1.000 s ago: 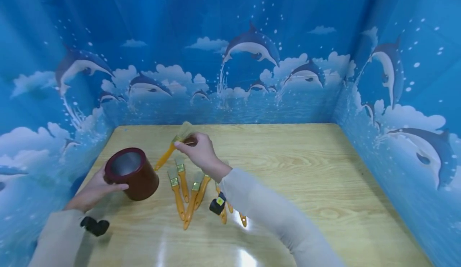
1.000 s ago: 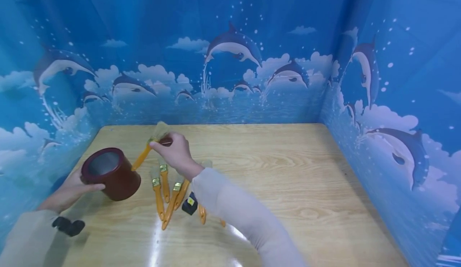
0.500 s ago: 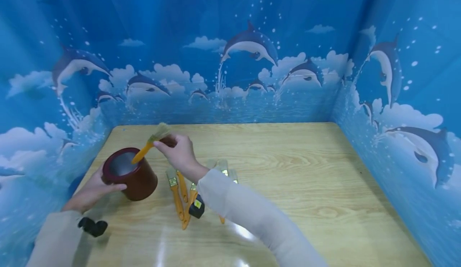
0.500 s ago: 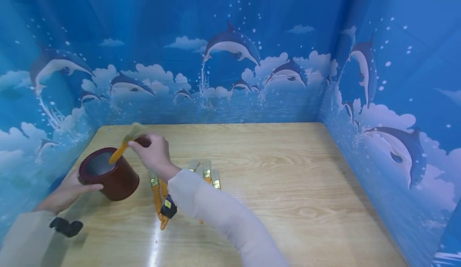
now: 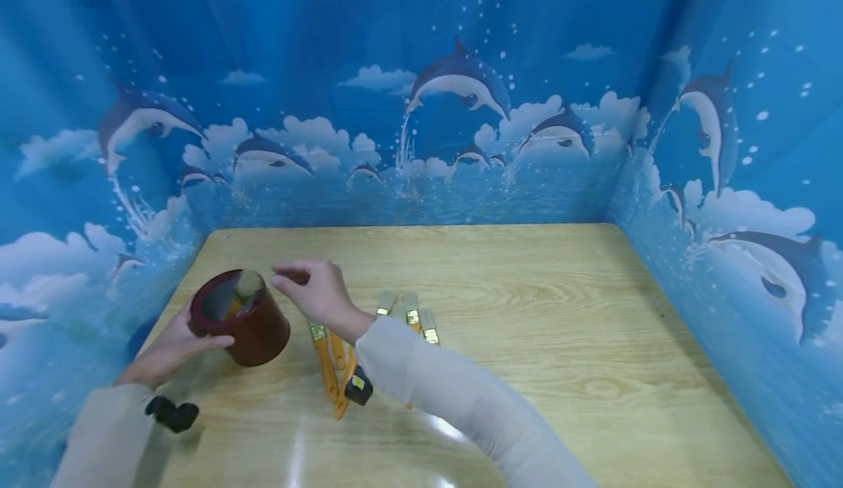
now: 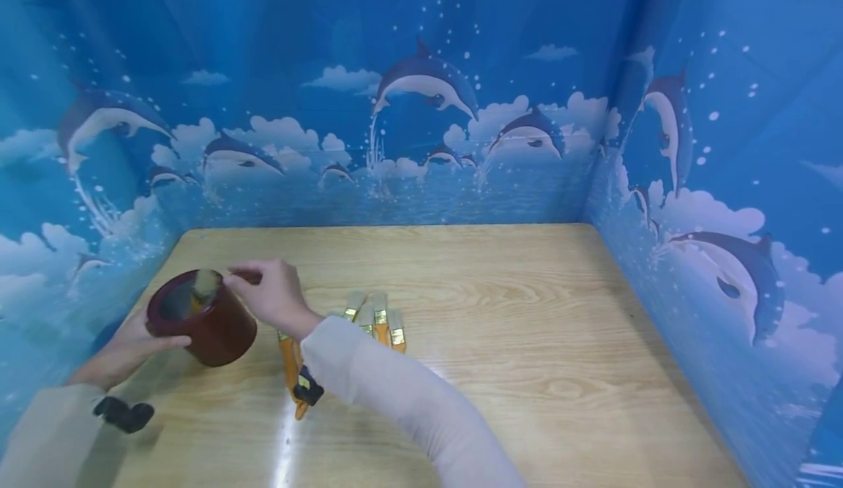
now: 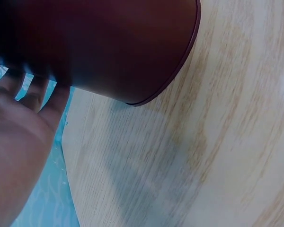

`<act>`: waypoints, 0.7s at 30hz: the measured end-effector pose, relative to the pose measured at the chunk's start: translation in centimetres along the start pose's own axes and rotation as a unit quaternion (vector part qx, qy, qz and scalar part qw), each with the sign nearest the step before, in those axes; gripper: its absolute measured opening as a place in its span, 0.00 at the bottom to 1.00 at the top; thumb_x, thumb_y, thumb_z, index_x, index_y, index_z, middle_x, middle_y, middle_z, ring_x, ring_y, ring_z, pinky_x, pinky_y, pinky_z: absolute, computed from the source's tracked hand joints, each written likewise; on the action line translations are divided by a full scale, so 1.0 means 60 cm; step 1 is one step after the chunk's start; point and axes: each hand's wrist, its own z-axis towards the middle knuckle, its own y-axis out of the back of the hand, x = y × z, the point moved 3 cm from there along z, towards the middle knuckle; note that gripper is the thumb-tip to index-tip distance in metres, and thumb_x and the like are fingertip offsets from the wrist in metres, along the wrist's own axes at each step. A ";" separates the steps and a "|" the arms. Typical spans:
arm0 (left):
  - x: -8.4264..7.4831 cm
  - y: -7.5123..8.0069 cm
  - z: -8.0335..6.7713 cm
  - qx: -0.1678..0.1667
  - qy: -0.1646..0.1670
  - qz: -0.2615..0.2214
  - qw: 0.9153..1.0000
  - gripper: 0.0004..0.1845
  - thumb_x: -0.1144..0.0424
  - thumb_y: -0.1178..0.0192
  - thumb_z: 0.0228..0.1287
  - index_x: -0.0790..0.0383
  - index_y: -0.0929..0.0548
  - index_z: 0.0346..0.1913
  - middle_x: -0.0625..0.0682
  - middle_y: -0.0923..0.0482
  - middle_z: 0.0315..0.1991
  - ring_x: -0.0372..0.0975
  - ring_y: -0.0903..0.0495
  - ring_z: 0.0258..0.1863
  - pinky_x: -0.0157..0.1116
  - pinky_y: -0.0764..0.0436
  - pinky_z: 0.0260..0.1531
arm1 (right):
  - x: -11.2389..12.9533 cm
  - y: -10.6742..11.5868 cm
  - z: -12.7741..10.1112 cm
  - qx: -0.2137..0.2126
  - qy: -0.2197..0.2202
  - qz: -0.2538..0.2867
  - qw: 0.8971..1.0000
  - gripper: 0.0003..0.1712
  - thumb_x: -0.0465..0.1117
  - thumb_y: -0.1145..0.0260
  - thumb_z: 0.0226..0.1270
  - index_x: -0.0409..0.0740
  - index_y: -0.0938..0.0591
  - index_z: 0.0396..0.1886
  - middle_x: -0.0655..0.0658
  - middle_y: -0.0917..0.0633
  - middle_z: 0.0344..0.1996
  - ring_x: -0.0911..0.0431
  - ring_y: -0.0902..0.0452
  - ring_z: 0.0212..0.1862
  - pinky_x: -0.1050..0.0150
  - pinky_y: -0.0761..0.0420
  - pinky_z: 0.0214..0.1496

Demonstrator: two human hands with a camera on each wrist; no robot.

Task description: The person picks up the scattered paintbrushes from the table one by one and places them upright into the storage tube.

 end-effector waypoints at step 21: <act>0.005 0.002 0.001 0.011 0.007 -0.004 1.000 0.51 0.60 0.37 0.64 0.56 0.64 0.77 0.69 0.57 0.73 0.60 0.50 0.69 0.21 0.30 0.43 | -0.115 0.108 -0.043 0.007 -0.091 0.033 0.995 0.21 0.47 0.36 0.67 0.47 0.20 0.58 0.49 0.15 0.49 0.58 0.20 0.50 0.63 0.19 0.51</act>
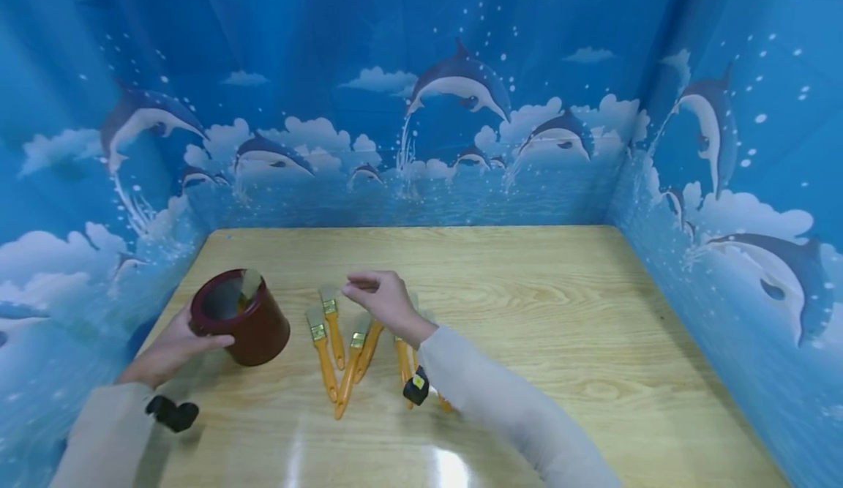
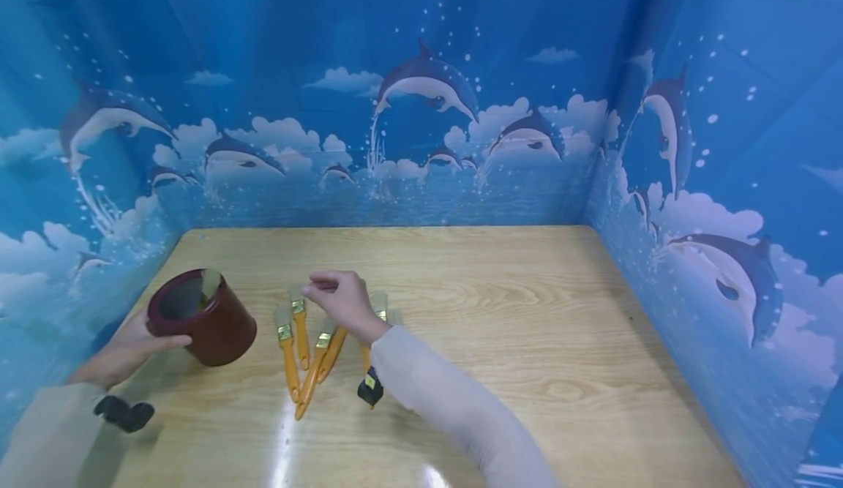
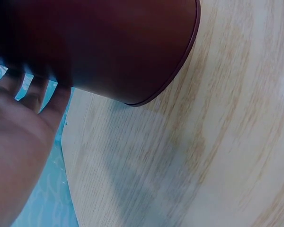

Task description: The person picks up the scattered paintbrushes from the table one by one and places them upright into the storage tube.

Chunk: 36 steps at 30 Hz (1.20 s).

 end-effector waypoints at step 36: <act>0.003 -0.002 0.005 -0.010 0.001 -0.023 1.000 0.52 0.62 0.36 0.63 0.54 0.65 0.77 0.69 0.58 0.74 0.62 0.54 0.70 0.65 0.44 0.61 | -0.145 0.140 -0.111 -0.084 -0.142 -0.115 0.980 0.28 0.41 0.28 0.57 0.29 0.22 0.53 0.40 0.16 0.43 0.49 0.20 0.47 0.58 0.18 0.48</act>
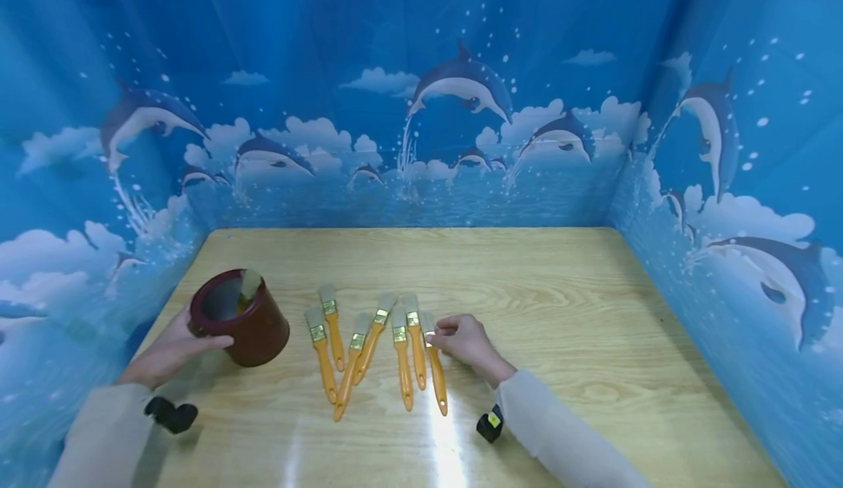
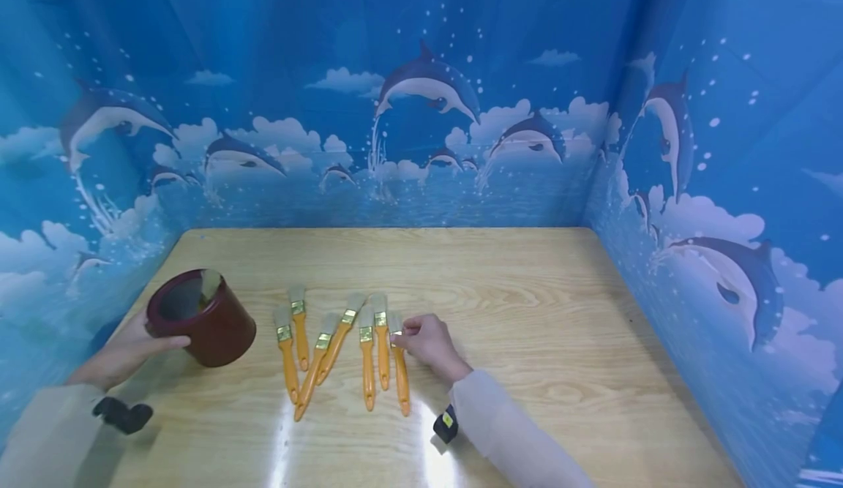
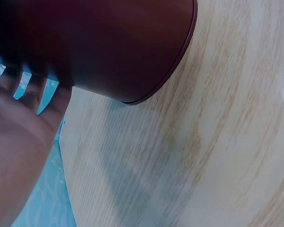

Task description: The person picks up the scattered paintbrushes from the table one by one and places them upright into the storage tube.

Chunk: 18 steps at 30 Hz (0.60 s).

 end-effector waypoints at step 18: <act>0.000 -0.002 -0.002 -0.004 -0.001 -0.020 1.000 0.52 0.63 0.36 0.62 0.50 0.63 0.77 0.67 0.58 0.74 0.57 0.53 0.70 0.67 0.46 0.62 | 0.008 -0.024 0.015 -0.050 0.065 -0.160 0.984 0.22 0.40 0.24 0.51 0.31 0.18 0.43 0.48 0.17 0.26 0.59 0.25 0.26 0.66 0.22 0.31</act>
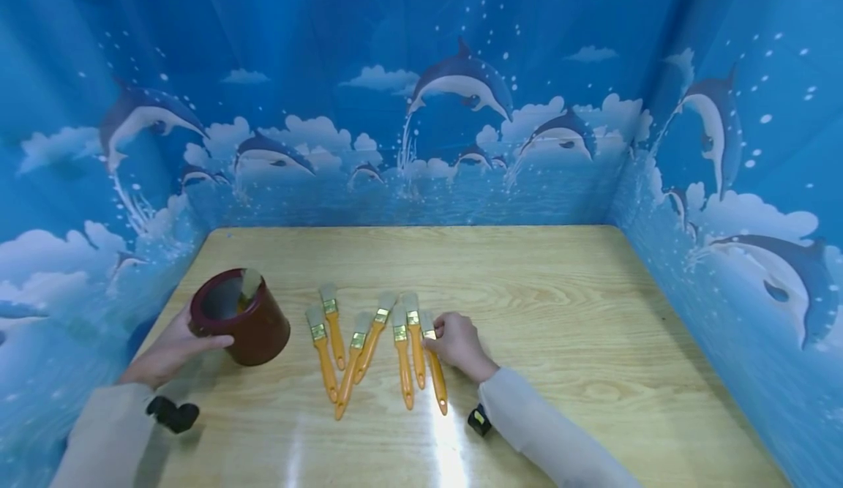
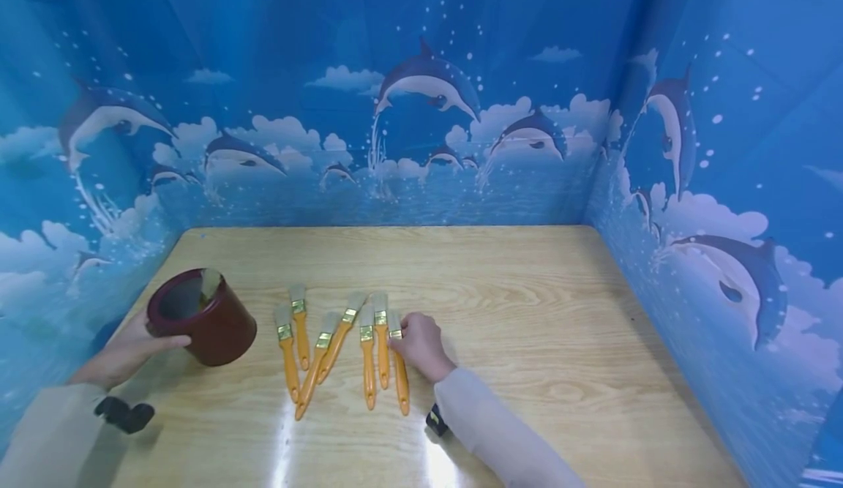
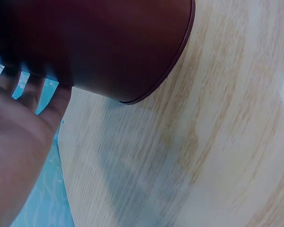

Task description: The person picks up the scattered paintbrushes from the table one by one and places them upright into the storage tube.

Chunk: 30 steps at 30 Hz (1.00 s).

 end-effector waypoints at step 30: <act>-0.008 -0.002 0.000 -0.001 0.012 0.002 1.000 0.53 0.61 0.35 0.62 0.54 0.65 0.77 0.69 0.60 0.74 0.62 0.57 0.70 0.68 0.49 0.62 | -0.010 0.015 0.004 0.035 -0.037 0.067 0.996 0.12 0.34 0.29 0.53 0.34 0.18 0.37 0.48 0.21 0.22 0.59 0.29 0.24 0.68 0.28 0.26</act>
